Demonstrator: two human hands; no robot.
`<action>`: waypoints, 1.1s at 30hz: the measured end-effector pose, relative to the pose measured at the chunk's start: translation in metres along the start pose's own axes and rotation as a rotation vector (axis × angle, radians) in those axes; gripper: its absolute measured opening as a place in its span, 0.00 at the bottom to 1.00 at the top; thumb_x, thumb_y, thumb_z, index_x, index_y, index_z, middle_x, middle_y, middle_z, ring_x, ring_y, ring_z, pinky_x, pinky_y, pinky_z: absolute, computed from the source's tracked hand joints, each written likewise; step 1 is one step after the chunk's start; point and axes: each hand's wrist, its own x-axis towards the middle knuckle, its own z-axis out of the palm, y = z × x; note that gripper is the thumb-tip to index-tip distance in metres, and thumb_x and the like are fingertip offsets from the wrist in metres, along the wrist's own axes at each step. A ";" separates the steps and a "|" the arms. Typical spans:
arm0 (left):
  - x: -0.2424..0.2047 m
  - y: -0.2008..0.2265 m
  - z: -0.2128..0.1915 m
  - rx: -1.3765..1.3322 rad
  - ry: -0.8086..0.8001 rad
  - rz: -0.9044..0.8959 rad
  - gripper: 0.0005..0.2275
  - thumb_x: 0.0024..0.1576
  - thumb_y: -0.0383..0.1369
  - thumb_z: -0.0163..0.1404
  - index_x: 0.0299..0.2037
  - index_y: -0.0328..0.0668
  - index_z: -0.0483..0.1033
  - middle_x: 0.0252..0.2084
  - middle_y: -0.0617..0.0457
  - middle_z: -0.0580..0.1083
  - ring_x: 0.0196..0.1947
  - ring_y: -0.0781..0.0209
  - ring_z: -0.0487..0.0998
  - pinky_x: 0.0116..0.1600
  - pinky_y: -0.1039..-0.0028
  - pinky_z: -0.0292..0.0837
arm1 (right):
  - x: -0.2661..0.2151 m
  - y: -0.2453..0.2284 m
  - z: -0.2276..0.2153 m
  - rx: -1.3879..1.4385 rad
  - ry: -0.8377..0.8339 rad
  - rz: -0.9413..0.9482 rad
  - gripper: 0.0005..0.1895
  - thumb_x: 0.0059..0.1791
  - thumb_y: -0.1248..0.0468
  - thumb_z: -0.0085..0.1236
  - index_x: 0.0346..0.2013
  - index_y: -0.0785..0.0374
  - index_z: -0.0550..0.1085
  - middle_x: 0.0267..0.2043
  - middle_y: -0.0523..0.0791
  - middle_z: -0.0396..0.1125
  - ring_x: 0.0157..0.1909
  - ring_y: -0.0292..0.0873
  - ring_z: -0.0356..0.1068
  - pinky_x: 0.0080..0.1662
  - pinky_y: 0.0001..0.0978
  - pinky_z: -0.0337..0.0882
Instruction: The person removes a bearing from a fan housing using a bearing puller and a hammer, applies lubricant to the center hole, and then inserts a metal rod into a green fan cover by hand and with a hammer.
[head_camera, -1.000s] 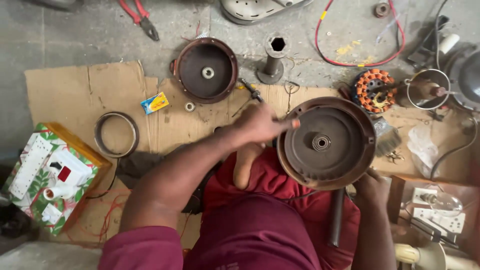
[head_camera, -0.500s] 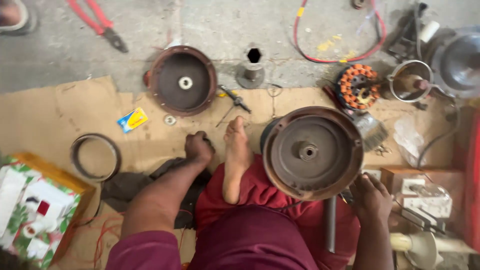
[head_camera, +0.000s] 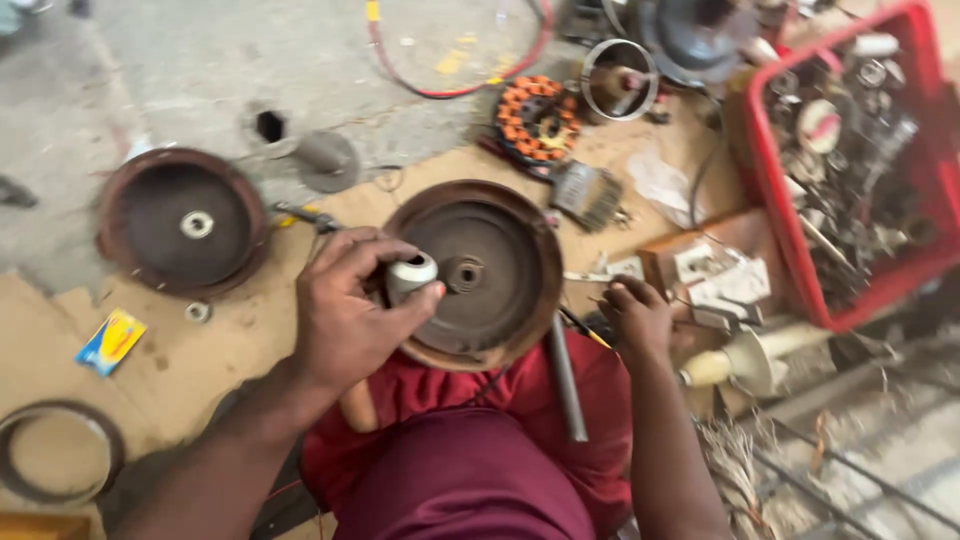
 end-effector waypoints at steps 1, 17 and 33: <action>0.003 0.002 0.013 -0.035 -0.041 -0.004 0.13 0.47 0.27 0.67 0.39 0.31 0.79 0.45 0.45 0.76 0.43 0.59 0.80 0.45 0.72 0.78 | 0.003 0.007 -0.005 -0.093 0.003 -0.013 0.17 0.51 0.69 0.58 0.54 0.73 0.73 0.46 0.52 0.72 0.42 0.46 0.75 0.44 0.35 0.77; 0.001 -0.002 0.038 0.139 0.040 0.136 0.10 0.46 0.28 0.67 0.35 0.34 0.81 0.44 0.42 0.80 0.43 0.49 0.83 0.47 0.65 0.79 | 0.072 0.054 0.035 -0.050 0.140 0.460 0.17 0.49 0.57 0.63 0.43 0.67 0.71 0.31 0.51 0.70 0.26 0.49 0.72 0.26 0.42 0.70; 0.016 -0.298 0.014 0.392 0.056 -1.332 0.26 0.53 0.52 0.62 0.41 0.28 0.82 0.40 0.38 0.80 0.39 0.47 0.83 0.47 0.62 0.76 | -0.011 -0.002 -0.084 -1.319 -0.046 -0.883 0.16 0.47 0.58 0.64 0.45 0.65 0.78 0.44 0.46 0.76 0.47 0.47 0.76 0.52 0.37 0.74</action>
